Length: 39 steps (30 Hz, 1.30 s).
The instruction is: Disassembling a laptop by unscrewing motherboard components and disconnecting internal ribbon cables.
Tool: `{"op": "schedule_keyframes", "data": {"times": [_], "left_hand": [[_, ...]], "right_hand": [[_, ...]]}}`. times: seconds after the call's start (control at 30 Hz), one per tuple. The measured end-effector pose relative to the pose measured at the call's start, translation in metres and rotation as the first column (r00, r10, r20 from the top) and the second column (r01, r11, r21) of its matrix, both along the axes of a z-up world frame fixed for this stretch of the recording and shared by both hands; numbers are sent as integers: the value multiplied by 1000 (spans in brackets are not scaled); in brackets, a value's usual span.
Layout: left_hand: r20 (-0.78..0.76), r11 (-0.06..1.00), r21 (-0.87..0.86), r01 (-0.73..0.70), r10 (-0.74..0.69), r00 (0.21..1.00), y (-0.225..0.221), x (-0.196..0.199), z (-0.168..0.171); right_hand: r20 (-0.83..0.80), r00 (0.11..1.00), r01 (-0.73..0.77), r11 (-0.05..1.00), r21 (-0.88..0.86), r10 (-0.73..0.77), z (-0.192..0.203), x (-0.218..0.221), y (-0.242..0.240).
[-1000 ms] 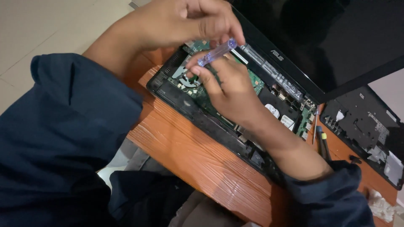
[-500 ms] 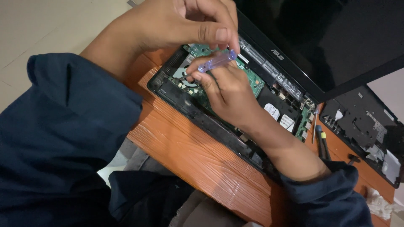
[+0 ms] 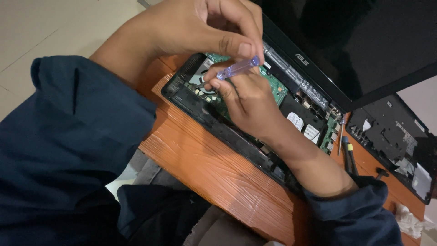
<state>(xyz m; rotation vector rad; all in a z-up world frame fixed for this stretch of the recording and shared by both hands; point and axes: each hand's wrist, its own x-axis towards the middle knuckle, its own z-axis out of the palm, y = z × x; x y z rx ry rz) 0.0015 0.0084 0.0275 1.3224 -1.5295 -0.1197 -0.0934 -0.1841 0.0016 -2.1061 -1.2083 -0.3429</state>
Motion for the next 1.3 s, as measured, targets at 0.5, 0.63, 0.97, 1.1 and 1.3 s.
{"op": "schedule_keyframes", "data": {"times": [0.5,0.63,0.97,1.1,1.3], "left_hand": [[-210,996,3,89,-87,974,2,-8,4],[-207,996,-47,73,-82,975,-8,7,-11],[-101,984,-102,148,-158,982,-3,-4,2],[-100,976,-116,184,-196,975,-5,-2,-1],[-33,984,-104,143,-147,989,-8,4,-4]], "right_hand": [[73,987,146,986,-79,-140,-9,2,-5],[156,965,224,973,-57,-212,-19,7,-12],[78,945,321,946,-36,-317,-12,-3,-9],[57,953,298,954,6,-298,-6,-9,-3],[56,955,289,957,34,-290,-7,-8,-4]]}}
